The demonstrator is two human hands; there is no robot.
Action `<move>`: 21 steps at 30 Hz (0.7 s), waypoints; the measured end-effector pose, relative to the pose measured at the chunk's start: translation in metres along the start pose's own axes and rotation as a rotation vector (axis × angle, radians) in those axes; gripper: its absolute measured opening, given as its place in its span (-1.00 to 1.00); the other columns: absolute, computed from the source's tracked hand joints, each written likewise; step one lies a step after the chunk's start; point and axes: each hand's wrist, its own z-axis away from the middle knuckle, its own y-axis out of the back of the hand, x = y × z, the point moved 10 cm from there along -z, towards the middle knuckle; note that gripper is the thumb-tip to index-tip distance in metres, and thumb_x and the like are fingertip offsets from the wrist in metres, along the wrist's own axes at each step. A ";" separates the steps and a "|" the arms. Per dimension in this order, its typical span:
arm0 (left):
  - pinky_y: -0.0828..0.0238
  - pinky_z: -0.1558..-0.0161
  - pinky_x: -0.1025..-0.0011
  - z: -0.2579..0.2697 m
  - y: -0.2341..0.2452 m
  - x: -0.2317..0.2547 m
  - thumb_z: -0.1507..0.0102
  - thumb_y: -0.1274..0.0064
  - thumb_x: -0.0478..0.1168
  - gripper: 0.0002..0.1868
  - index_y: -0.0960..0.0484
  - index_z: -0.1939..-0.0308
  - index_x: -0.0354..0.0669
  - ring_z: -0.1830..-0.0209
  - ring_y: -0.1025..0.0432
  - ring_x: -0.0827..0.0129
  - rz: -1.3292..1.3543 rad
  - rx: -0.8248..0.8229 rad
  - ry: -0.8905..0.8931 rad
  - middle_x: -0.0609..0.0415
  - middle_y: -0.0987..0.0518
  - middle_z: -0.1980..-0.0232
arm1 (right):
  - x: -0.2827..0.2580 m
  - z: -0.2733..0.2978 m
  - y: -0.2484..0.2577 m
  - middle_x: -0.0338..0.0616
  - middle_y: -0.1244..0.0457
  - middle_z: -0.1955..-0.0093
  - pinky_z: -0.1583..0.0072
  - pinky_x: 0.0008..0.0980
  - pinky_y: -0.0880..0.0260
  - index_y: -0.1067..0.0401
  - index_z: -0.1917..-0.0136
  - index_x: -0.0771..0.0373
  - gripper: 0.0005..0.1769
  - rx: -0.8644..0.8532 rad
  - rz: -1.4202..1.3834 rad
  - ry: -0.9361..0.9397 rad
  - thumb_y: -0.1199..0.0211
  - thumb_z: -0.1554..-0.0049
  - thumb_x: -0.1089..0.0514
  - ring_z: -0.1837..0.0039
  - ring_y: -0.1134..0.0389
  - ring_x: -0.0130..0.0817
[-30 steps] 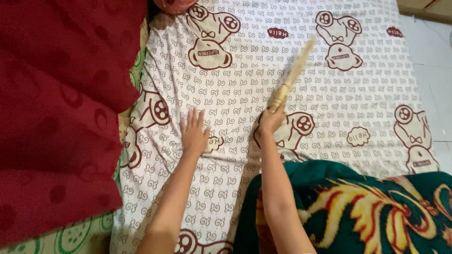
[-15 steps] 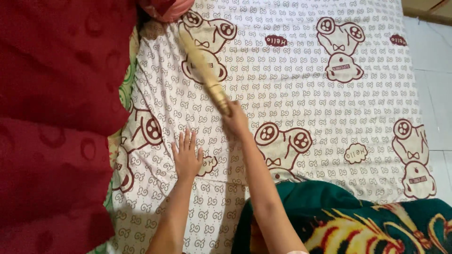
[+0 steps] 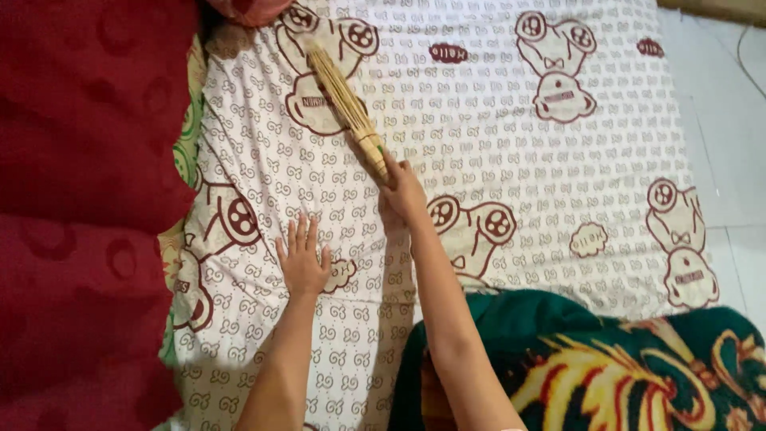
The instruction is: Tidying a bed by folding a blanket, smoothing the sheet with a bed broom, and arranging pillows.
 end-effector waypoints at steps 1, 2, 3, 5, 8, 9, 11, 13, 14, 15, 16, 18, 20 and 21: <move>0.29 -0.56 -0.12 -0.001 -0.002 0.001 -0.31 0.14 0.08 -0.20 -0.09 -0.63 0.11 -0.70 0.16 0.22 0.001 -0.002 -0.005 0.13 0.00 -0.70 | 0.014 0.008 0.002 0.14 -0.24 -0.22 -0.13 0.01 -0.43 -0.21 -0.59 -0.02 -0.06 0.003 0.001 -0.004 -0.36 0.05 0.19 -0.15 -0.35 0.14; 0.30 -0.56 -0.11 -0.002 -0.001 0.000 -0.31 0.12 0.08 -0.20 -0.10 -0.63 0.10 -0.70 0.14 0.20 0.010 0.008 -0.006 0.12 -0.01 -0.70 | 0.032 0.017 0.012 0.09 -0.25 -0.21 -0.13 0.01 -0.43 -0.20 -0.59 0.02 -0.10 0.081 0.108 -0.078 -0.36 0.00 0.18 -0.16 -0.36 0.11; 0.30 -0.56 -0.11 -0.002 0.000 -0.001 -0.30 0.11 0.08 -0.20 -0.11 -0.63 0.09 -0.69 0.13 0.19 0.019 0.026 0.003 0.11 -0.03 -0.69 | 0.047 0.024 0.022 0.05 -0.26 -0.21 -0.13 0.01 -0.42 -0.19 -0.59 0.06 -0.14 0.156 0.217 -0.140 -0.37 -0.05 0.16 -0.17 -0.36 0.08; 0.30 -0.56 -0.09 -0.002 0.003 -0.002 -0.30 0.09 0.07 -0.22 -0.14 -0.62 0.10 -0.69 0.10 0.18 0.063 0.055 0.000 0.11 -0.05 -0.69 | 0.108 0.041 0.023 0.09 -0.27 -0.21 -0.17 0.01 -0.37 -0.22 -0.51 0.13 -0.25 0.352 0.395 -0.214 -0.34 -0.09 0.15 -0.19 -0.34 0.09; 0.30 -0.57 -0.08 0.001 0.008 -0.006 -0.30 0.04 0.06 -0.23 -0.20 -0.59 0.08 -0.68 0.06 0.15 0.142 0.105 -0.015 0.10 -0.09 -0.68 | 0.065 0.086 0.050 0.23 -0.24 -0.24 -0.26 0.07 -0.25 -0.18 -0.48 0.30 -0.24 0.630 0.583 -0.209 -0.33 -0.07 0.13 -0.25 -0.28 0.17; 0.30 -0.58 -0.08 0.001 0.011 -0.005 -0.29 0.00 0.05 -0.23 -0.23 -0.59 0.05 -0.68 0.05 0.13 0.178 0.126 -0.036 0.09 -0.11 -0.68 | 0.027 0.104 0.063 0.32 -0.22 -0.27 -0.30 0.12 -0.17 -0.13 -0.53 0.39 -0.12 0.715 0.594 -0.135 -0.35 -0.01 0.12 -0.28 -0.24 0.24; 0.29 -0.57 -0.07 0.007 0.016 -0.012 -0.27 -0.05 0.09 -0.20 -0.23 -0.56 0.01 -0.66 0.04 0.11 0.208 0.105 -0.050 0.07 -0.14 -0.66 | 0.026 0.115 -0.009 0.33 -0.16 -0.41 -0.41 0.09 -0.12 -0.12 -0.56 0.39 -0.15 0.596 0.477 0.026 -0.35 -0.10 0.09 -0.41 -0.19 0.26; 0.29 -0.56 -0.05 0.018 0.029 -0.031 -0.24 -0.11 0.12 -0.16 -0.23 -0.54 -0.04 -0.64 0.04 0.09 0.232 0.087 -0.068 0.06 -0.16 -0.63 | -0.029 0.146 -0.053 0.34 -0.10 -0.55 -0.52 0.07 -0.07 -0.11 -0.59 0.39 -0.17 0.475 0.353 0.182 -0.34 -0.18 0.06 -0.54 -0.13 0.27; 0.26 -0.58 0.00 0.028 0.032 -0.031 -0.27 -0.10 0.14 -0.16 -0.22 -0.56 -0.08 -0.66 0.03 0.13 0.255 0.012 -0.198 0.03 -0.17 -0.63 | -0.072 0.165 -0.072 0.24 -0.11 -0.56 -0.55 0.06 -0.05 -0.16 -0.57 0.30 -0.18 0.238 0.137 0.217 -0.35 -0.16 0.01 -0.57 -0.10 0.19; 0.22 -0.60 0.06 0.041 0.035 -0.030 -0.31 -0.09 0.17 -0.15 -0.21 -0.57 -0.12 -0.68 0.02 0.18 0.277 -0.064 -0.331 0.01 -0.18 -0.63 | -0.117 0.192 -0.093 0.14 -0.12 -0.57 -0.57 0.05 -0.02 -0.20 -0.55 0.20 -0.19 -0.003 -0.075 0.249 -0.36 -0.13 -0.05 -0.60 -0.07 0.10; 0.22 -0.60 0.06 0.056 0.055 -0.042 -0.31 -0.09 0.17 -0.15 -0.21 -0.57 -0.12 -0.68 0.02 0.18 0.269 -0.052 -0.320 0.01 -0.18 -0.63 | -0.132 0.202 -0.095 0.14 -0.12 -0.57 -0.57 0.05 -0.02 -0.20 -0.55 0.20 -0.19 -0.008 -0.081 0.265 -0.36 -0.13 -0.05 -0.60 -0.07 0.10; 0.21 -0.58 0.12 0.087 0.072 -0.060 -0.22 -0.12 0.21 -0.10 -0.19 -0.54 -0.07 -0.63 0.00 0.26 0.118 -0.234 -0.332 0.07 -0.19 -0.61 | -0.161 0.222 -0.112 0.08 -0.09 -0.57 -0.56 0.09 0.11 -0.22 -0.52 0.15 -0.18 -0.146 -0.034 0.332 -0.39 -0.07 -0.06 -0.63 0.02 0.05; 0.19 -0.55 0.11 0.102 0.080 -0.075 -0.26 -0.08 0.17 -0.17 -0.23 -0.53 -0.05 -0.62 0.00 0.27 0.125 -0.221 -0.357 0.09 -0.19 -0.60 | -0.164 0.226 -0.121 0.06 -0.09 -0.57 -0.54 0.09 0.10 -0.27 -0.50 0.15 -0.23 -0.155 -0.003 0.372 -0.38 -0.08 -0.03 -0.62 0.01 0.04; 0.17 -0.52 0.09 0.111 0.081 -0.078 -0.30 -0.05 0.13 -0.24 -0.27 -0.53 -0.02 -0.61 0.00 0.27 0.142 -0.219 -0.385 0.11 -0.20 -0.60 | -0.163 0.230 -0.126 0.04 -0.10 -0.57 -0.53 0.10 0.10 -0.31 -0.47 0.14 -0.28 -0.168 0.034 0.397 -0.36 -0.08 0.00 -0.62 0.01 0.04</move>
